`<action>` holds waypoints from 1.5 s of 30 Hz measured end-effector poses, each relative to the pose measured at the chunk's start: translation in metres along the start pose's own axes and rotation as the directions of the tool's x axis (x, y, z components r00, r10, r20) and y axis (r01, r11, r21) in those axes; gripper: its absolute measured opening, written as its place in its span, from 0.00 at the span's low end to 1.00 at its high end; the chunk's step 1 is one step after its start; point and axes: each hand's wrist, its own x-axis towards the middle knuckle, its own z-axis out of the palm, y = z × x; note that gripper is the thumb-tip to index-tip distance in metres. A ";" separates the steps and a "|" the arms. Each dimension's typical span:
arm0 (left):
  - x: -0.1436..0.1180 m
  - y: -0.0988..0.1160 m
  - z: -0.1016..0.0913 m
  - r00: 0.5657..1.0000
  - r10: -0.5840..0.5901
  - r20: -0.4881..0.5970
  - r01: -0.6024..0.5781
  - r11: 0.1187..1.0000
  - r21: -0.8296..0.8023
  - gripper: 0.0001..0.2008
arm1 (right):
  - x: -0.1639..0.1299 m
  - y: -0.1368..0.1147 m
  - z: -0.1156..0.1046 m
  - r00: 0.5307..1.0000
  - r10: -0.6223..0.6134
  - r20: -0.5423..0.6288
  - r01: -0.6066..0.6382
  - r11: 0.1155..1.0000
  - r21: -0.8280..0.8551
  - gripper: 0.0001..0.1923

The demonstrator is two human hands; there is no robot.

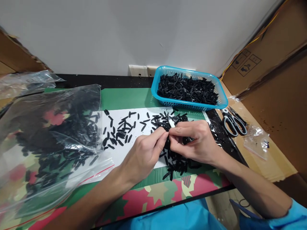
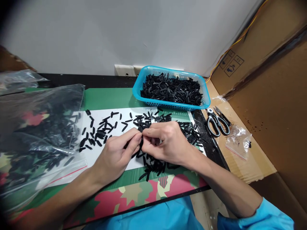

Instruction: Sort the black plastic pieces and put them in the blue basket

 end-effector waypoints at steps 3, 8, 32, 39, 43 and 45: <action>0.001 0.001 0.001 0.999 -0.031 0.020 0.032 0.998 -0.051 0.18 | 0.001 0.003 0.000 1.000 -0.005 -0.020 0.003 0.998 -0.062 0.13; 0.002 0.003 0.000 0.997 -0.079 0.008 0.078 0.973 -0.217 0.19 | 0.004 0.009 -0.004 0.993 0.031 -0.113 -0.037 0.998 -0.052 0.09; 0.000 -0.001 -0.001 0.997 0.038 -0.070 -0.049 0.986 -0.157 0.19 | 0.005 0.005 -0.009 0.992 -0.009 0.130 -0.013 0.986 0.166 0.07; -0.004 -0.010 0.004 0.974 0.203 -0.104 -0.197 0.978 0.066 0.13 | 0.004 -0.002 -0.003 0.997 0.002 0.076 -0.011 0.992 0.124 0.11; -0.004 -0.009 0.006 0.964 0.239 -0.113 -0.226 0.967 0.117 0.13 | 0.002 -0.003 0.003 1.000 0.017 -0.004 -0.017 0.993 0.119 0.15; -0.004 -0.007 0.006 0.966 0.230 -0.117 -0.219 0.971 0.101 0.14 | 0.001 -0.003 0.006 0.999 0.018 -0.051 -0.012 0.994 0.109 0.16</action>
